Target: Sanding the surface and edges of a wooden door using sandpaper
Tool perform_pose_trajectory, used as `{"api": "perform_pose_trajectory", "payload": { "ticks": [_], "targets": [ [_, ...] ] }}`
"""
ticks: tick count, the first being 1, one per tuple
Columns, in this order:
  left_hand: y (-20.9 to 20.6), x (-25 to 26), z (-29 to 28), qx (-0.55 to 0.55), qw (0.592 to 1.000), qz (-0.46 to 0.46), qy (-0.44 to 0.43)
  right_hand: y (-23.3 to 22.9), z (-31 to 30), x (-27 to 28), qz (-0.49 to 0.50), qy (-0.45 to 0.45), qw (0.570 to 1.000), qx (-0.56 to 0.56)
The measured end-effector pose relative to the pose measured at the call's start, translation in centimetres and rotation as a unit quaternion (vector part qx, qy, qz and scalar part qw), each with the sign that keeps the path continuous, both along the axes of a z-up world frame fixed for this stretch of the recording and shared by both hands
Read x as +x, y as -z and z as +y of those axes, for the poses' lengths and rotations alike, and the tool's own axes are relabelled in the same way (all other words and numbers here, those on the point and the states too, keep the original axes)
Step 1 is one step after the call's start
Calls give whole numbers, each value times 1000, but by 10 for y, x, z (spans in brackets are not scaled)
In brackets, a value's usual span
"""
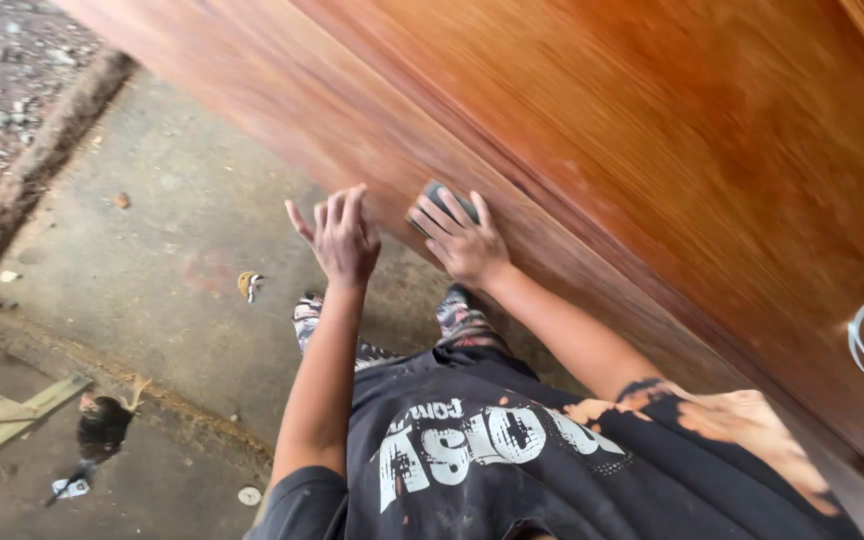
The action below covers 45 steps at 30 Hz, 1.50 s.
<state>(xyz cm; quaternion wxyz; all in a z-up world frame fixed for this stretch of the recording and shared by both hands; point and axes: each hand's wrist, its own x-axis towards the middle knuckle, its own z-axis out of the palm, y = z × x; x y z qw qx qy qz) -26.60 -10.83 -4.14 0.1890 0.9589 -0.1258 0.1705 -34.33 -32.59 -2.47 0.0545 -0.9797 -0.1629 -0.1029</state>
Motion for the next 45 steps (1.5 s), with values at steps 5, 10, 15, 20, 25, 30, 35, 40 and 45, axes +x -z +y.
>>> {"api": "perform_pose_trajectory", "payload": {
  "ticks": [5, 10, 15, 20, 25, 30, 35, 40, 45],
  "targets": [
    [-9, -1, 151, -125, 992, -2, 17, 4, 155, 194, 68, -1, 998, 1],
    [17, 2, 328, -121, 984, 127, 41, -15, 271, 377, 184, 49, 982, 20],
    [36, -9, 492, -108, 889, 398, -197, -52, 282, 373, 148, 60, 977, 143],
    [42, -2, 567, 26, 872, 434, -224, -42, 202, 237, 119, 36, 992, 33],
    [69, 84, 554, 18, 896, 402, -189, -16, 172, 186, 113, 100, 988, 41],
    [68, 197, 503, 30, 919, 390, -55, 16, 253, 295, 90, 112, 988, -56],
    [67, 295, 480, 17, 939, 344, 2, -71, 360, 476, 264, 64, 961, 50],
    [61, 370, 482, 6, 937, 350, -19, -32, 382, 536, 234, 42, 967, 88],
    [77, 430, 537, 70, 911, 404, 31, -64, 363, 447, 45, 147, 988, 15]
  ]
}}
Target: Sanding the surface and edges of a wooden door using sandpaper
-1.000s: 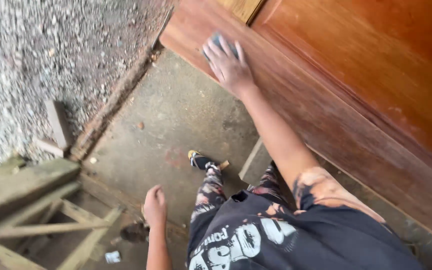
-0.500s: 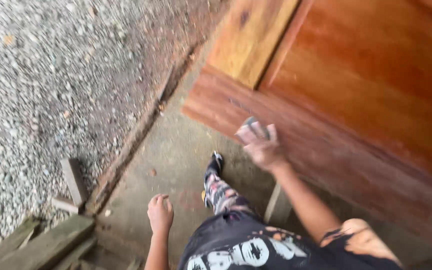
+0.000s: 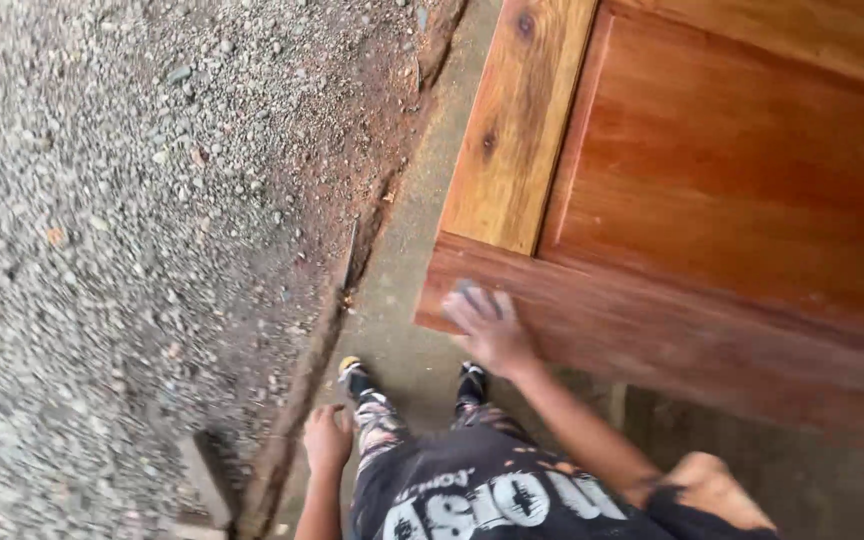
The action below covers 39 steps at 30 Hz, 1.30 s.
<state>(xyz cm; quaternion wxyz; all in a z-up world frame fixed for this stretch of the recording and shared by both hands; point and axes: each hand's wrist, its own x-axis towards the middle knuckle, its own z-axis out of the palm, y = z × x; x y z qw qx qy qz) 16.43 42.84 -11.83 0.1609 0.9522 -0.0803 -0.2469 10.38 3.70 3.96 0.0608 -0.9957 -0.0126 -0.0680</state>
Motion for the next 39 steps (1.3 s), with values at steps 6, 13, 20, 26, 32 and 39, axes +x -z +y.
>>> {"api": "perform_pose_trajectory", "payload": {
  "ticks": [6, 13, 20, 26, 32, 39],
  "targets": [
    [17, 120, 32, 39, 992, 84, 80, 74, 0, -62, 66, 319, 946, 12],
    [-25, 224, -30, -88, 988, 28, 126, 42, -42, 123, 164, 456, 861, 157],
    [-32, 265, -135, -91, 962, 99, 239, 44, 34, 82, 113, 439, 882, 131],
    [-35, 289, -205, -151, 942, 109, 280, 43, 0, 118, 47, 412, 910, 26],
    [-20, 310, -291, -185, 911, 131, 344, 65, -65, 202, -2, 429, 903, 29],
    [-22, 402, -311, -107, 910, 213, 340, 43, 44, 130, 25, 451, 891, -39]
  ]
}}
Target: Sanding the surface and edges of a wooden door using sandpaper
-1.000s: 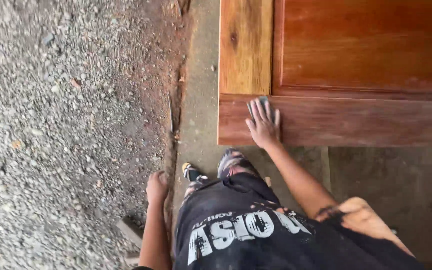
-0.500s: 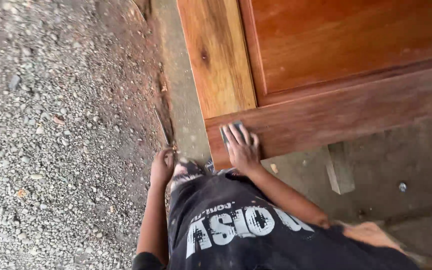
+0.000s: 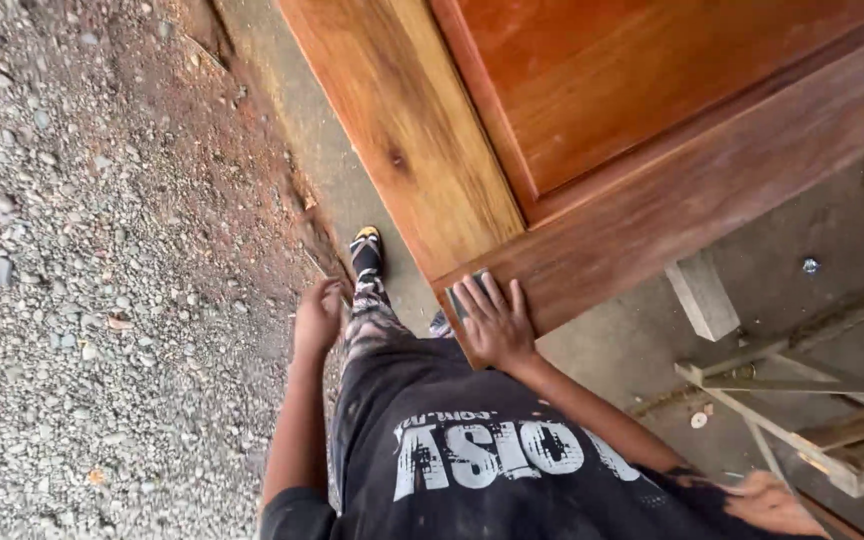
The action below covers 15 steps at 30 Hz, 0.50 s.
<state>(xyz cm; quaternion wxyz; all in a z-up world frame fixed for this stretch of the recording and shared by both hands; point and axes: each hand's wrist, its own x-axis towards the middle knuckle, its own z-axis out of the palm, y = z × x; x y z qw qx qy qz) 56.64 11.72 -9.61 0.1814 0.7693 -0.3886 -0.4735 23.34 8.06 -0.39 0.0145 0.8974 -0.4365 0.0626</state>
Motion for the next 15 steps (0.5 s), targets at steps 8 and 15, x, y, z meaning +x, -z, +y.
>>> {"api": "perform_pose_trajectory", "payload": {
  "ticks": [8, 15],
  "targets": [
    [88, 7, 243, 272, 949, -80, 136, 21, -157, 108, 23, 44, 992, 116],
    [47, -143, 379, 246, 955, -45, 162, 4, -126, 37, 33, -54, 991, 119]
  ]
}}
